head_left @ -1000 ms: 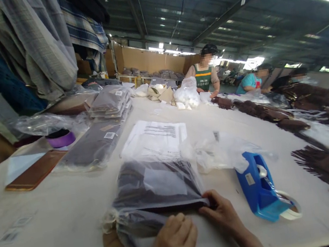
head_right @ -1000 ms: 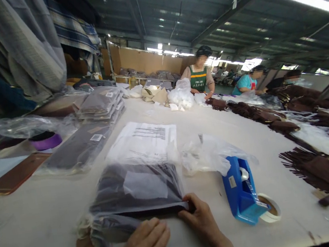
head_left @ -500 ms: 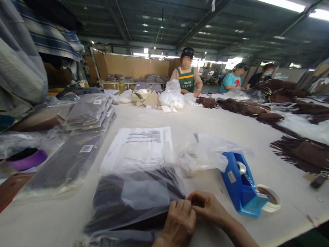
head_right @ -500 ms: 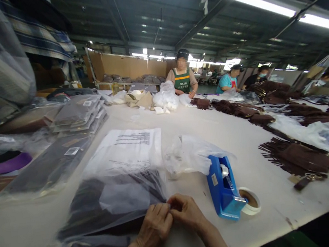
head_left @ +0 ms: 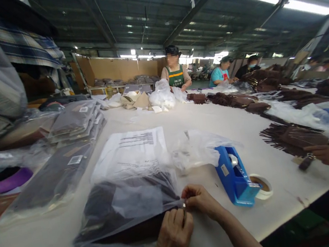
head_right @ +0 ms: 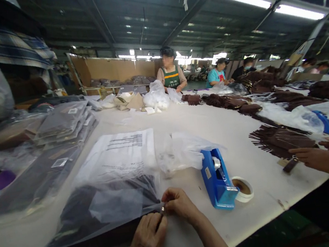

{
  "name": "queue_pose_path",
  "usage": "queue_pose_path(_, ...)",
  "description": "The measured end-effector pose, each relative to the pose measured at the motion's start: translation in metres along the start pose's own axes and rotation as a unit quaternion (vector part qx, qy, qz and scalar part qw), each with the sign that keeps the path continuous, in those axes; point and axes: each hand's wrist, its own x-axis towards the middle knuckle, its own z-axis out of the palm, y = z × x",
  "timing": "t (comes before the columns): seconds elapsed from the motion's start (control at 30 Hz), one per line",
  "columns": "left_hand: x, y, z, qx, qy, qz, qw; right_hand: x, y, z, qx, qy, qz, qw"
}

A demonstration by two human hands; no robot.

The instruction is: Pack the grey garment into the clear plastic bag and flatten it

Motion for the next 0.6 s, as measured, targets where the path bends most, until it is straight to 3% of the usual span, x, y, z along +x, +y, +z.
queue_pose_path(0.17,-0.007,-0.001,0.001,0.015,0.006,0.019,1.000,-0.001,0.000,-0.001,0.000,-0.004,-0.004,1.000)
queue_pose_path(0.4,-0.004,-0.006,0.005,0.006,-0.016,0.027,0.999,-0.007,0.005,-0.001,-0.066,0.005,-0.062,0.996)
queue_pose_path(0.6,0.005,-0.019,0.004,0.023,-0.055,-0.035,0.998,-0.020,0.007,-0.001,-0.151,-0.027,-0.091,0.984)
